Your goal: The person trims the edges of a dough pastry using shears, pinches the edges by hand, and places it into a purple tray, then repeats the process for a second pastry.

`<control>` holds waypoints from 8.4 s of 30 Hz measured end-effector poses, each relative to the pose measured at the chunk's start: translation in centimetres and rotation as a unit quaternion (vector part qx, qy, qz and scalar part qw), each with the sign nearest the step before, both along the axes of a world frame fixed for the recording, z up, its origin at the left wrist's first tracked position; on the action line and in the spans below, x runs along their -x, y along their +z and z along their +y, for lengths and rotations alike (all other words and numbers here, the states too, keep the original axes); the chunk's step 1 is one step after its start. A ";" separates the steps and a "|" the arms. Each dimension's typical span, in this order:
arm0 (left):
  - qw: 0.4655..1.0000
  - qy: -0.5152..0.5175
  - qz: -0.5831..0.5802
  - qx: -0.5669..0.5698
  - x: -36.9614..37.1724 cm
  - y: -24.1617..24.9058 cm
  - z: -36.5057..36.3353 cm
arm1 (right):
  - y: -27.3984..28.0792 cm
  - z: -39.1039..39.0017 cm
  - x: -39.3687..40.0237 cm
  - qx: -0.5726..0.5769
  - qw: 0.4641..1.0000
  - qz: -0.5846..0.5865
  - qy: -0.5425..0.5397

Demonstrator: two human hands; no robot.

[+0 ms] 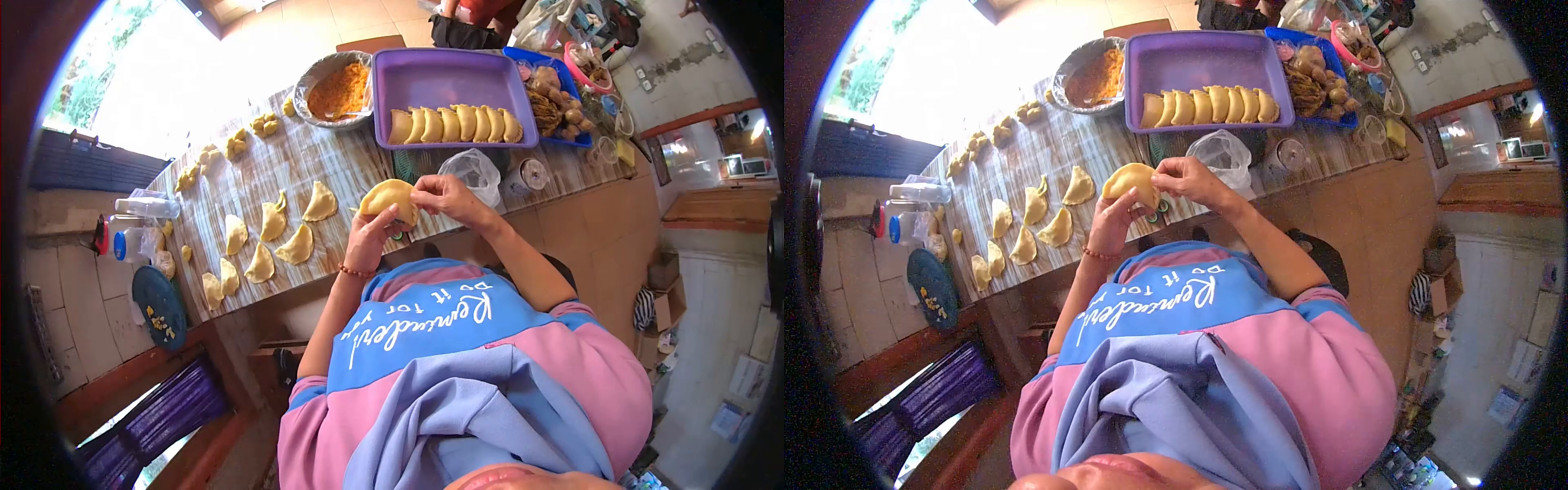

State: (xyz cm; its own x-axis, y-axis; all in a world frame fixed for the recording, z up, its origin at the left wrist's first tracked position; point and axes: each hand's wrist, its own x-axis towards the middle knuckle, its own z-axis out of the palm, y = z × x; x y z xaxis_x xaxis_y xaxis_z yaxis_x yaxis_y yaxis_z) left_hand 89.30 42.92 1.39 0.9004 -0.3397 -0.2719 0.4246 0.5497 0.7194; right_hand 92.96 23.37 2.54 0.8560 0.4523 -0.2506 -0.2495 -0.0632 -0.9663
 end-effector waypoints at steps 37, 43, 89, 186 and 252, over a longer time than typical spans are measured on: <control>0.998 -0.039 0.034 -0.039 -0.3 -0.2 -0.1 | -0.4 -0.1 0.6 0.013 0.999 0.025 -0.023; 0.997 -0.047 0.039 -0.037 -0.1 0.2 0.0 | -1.2 -1.2 1.0 -0.052 0.997 0.051 -0.001; 0.997 -0.042 0.003 -0.071 1.1 1.2 1.4 | -0.5 0.5 -0.5 0.010 0.996 0.019 0.084; 0.992 -0.084 0.001 -0.092 2.4 1.0 2.7 | 0.4 1.7 0.7 0.030 0.992 0.023 0.118; 0.974 -0.177 -0.037 -0.139 -0.7 0.3 0.1 | -0.4 -1.5 0.7 0.042 0.999 0.016 0.017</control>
